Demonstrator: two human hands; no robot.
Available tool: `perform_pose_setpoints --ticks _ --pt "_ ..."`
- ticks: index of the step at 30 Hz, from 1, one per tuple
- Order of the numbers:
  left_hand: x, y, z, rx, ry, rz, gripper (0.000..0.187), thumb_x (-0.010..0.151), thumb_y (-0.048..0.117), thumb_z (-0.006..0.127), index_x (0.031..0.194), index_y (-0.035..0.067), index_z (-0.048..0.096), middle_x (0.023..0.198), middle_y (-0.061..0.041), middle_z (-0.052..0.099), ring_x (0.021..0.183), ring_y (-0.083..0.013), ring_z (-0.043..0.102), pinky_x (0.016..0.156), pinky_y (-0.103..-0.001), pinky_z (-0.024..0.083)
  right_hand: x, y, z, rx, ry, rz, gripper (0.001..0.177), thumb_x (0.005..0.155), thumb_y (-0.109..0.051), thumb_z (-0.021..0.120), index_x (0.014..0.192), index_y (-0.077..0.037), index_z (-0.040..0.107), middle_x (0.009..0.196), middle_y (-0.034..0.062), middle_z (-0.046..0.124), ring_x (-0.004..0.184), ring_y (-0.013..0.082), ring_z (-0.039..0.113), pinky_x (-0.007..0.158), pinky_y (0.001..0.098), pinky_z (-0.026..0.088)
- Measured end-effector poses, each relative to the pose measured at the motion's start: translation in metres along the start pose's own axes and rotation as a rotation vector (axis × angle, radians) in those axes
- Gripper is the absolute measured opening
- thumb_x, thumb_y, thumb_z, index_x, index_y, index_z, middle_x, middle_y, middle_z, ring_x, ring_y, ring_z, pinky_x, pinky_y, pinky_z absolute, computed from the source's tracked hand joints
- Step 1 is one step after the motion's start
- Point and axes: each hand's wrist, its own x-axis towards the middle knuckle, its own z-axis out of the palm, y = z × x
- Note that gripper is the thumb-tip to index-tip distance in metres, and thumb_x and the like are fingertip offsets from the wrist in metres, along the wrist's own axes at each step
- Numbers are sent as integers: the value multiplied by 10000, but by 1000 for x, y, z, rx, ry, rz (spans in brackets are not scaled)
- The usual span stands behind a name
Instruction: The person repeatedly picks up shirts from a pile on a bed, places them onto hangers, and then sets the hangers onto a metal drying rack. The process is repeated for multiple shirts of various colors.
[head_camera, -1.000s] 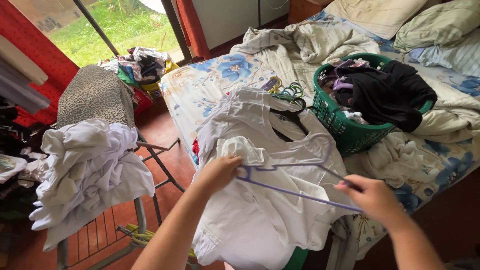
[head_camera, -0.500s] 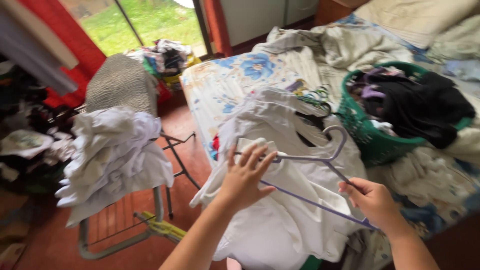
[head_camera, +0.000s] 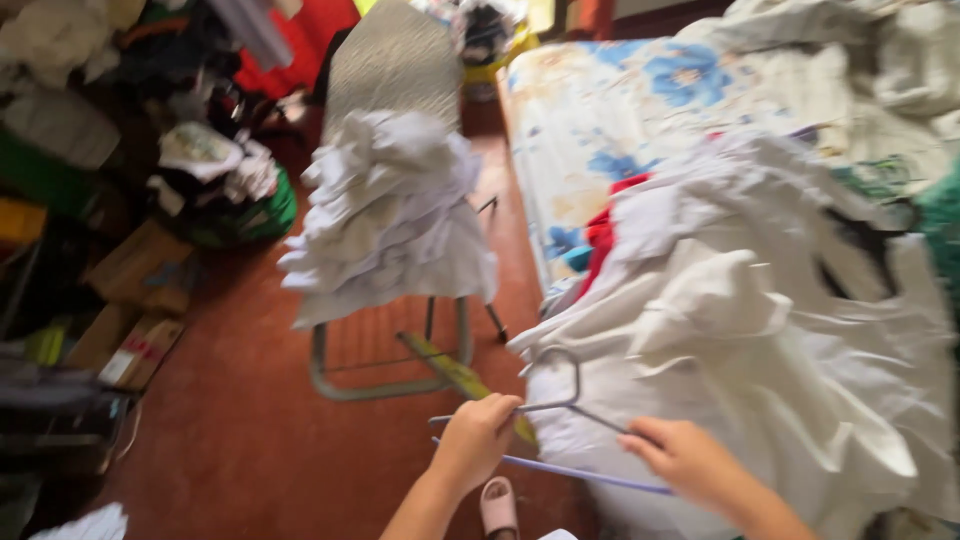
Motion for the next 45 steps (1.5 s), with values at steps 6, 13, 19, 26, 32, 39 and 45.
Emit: perform_pose_setpoints --ticks 6,13,19,26,32,39,45 --pt "-84 -116 -31 -23 -95 -405 144 973 192 604 1029 157 731 1028 -2 774 937 -293 681 854 -397 507 44 -99 113 -190 -303 -17 321 1042 -471 460 873 -201 490 846 29 682 818 254 636 747 385 436" --pt "-88 -184 -24 12 -372 -822 531 1001 216 504 1521 127 453 1663 -76 300 1405 -357 457 1072 -500 444 106 -108 211 -114 -221 116 285 1048 -377 437 927 -128 508 862 173 674 832 398 633 730 490 433" --pt "-63 -125 -50 -231 -441 -906 677 1000 251 504 1623 156 256 1700 -53 224 1498 -324 348 1143 -455 390 116 -95 248 25 -253 216 269 1057 -305 383 912 -119 511 809 164 650 718 341 580 676 433 370" --pt "-36 -75 -40 -334 -436 -923 722 1032 266 471 1645 198 94 1723 -36 153 1460 -354 395 1031 -509 490 92 -104 213 23 -247 223 479 955 -316 566 1414 -179 541 1400 54 655 1257 272 655 1010 379 503" --pt "-26 -55 -26 -365 -377 -920 873 965 198 571 1634 322 24 1710 -33 229 1366 -424 500 1026 -512 476 89 -21 188 140 -94 238 363 918 -315 648 1275 -262 688 1139 -25 801 969 152 780 900 296 539" --pt "-26 -91 47 -318 -238 -933 929 893 311 668 1634 184 123 1696 -89 243 1499 -350 357 1168 -453 370 51 22 105 336 11 264 297 942 -278 661 1208 -219 780 1113 -32 823 884 97 721 859 231 506" --pt "-36 -99 90 -328 -28 -1029 983 868 343 683 1645 209 97 1703 -65 247 1516 -358 328 1192 -463 334 22 84 42 412 23 244 294 926 -243 706 1194 -177 808 1047 11 808 898 109 719 850 237 490"
